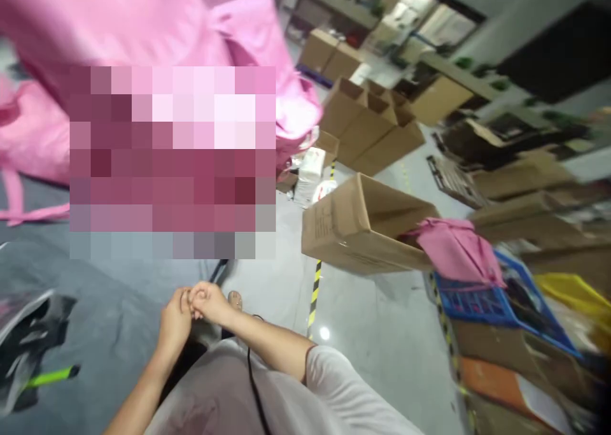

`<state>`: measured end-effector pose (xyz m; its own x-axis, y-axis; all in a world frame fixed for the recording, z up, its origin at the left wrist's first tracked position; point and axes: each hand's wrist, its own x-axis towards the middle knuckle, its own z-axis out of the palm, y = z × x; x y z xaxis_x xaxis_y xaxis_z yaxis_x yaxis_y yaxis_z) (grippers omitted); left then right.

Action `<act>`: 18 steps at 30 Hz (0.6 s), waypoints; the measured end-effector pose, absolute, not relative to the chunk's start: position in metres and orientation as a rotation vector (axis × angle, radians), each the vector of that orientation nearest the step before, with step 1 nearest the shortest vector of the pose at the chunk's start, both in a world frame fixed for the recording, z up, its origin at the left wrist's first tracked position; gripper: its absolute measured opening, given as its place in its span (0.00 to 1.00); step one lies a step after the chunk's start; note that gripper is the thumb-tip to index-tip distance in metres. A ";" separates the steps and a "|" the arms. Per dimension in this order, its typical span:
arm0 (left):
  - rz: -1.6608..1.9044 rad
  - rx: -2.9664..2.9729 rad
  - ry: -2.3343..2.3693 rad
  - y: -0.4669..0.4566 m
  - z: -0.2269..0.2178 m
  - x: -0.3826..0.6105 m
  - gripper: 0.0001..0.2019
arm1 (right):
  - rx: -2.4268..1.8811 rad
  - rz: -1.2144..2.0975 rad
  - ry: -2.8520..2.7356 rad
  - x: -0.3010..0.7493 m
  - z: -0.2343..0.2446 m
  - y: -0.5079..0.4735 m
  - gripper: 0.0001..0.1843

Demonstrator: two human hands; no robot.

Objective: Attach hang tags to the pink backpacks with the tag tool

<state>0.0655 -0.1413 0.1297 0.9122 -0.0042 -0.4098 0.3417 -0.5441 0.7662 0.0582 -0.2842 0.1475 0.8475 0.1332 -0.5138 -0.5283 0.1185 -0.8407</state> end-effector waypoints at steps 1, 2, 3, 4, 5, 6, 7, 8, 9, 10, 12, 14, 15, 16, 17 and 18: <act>-0.510 2.148 0.171 -0.155 0.130 0.070 0.14 | -1.360 0.456 0.375 0.054 0.151 -0.297 0.20; -0.564 2.182 0.102 -0.169 0.131 0.074 0.13 | -1.342 0.423 0.395 0.050 0.153 -0.310 0.20; -0.612 2.212 0.037 -0.185 0.133 0.076 0.12 | -1.322 0.402 0.406 0.045 0.154 -0.322 0.19; -0.654 2.240 -0.021 -0.202 0.134 0.078 0.11 | -1.299 0.388 0.411 0.042 0.154 -0.336 0.19; -0.690 2.266 -0.072 -0.220 0.135 0.080 0.11 | -1.276 0.377 0.414 0.038 0.154 -0.351 0.19; -0.722 2.289 -0.118 -0.239 0.135 0.082 0.10 | -1.253 0.367 0.418 0.036 0.152 -0.368 0.19; -0.749 2.310 -0.158 -0.260 0.136 0.083 0.10 | -1.230 0.356 0.423 0.034 0.149 -0.387 0.19; -0.772 2.327 -0.193 -0.282 0.136 0.085 0.11 | -1.206 0.343 0.432 0.032 0.146 -0.407 0.19; -0.795 2.337 -0.227 -0.307 0.136 0.087 0.11 | -1.182 0.328 0.445 0.031 0.143 -0.429 0.19; -0.824 2.338 -0.256 -0.332 0.136 0.090 0.11 | -1.157 0.311 0.461 0.031 0.139 -0.452 0.18; -0.916 2.308 -0.293 -0.385 0.133 0.096 0.11 | -1.105 0.278 0.502 0.030 0.129 -0.500 0.18; -1.047 2.235 -0.295 -0.439 0.128 0.102 0.11 | -1.060 0.252 0.552 0.031 0.118 -0.546 0.17; -1.110 2.185 -0.281 -0.465 0.126 0.106 0.11 | -1.042 0.240 0.579 0.032 0.113 -0.568 0.17; -1.164 2.129 -0.261 -0.489 0.124 0.109 0.10 | -1.030 0.227 0.606 0.033 0.107 -0.589 0.17; -1.206 2.065 -0.238 -0.512 0.123 0.111 0.08 | -1.021 0.213 0.630 0.034 0.102 -0.608 0.18; -1.244 1.990 -0.204 -0.533 0.122 0.113 0.06 | -1.015 0.195 0.654 0.035 0.098 -0.626 0.20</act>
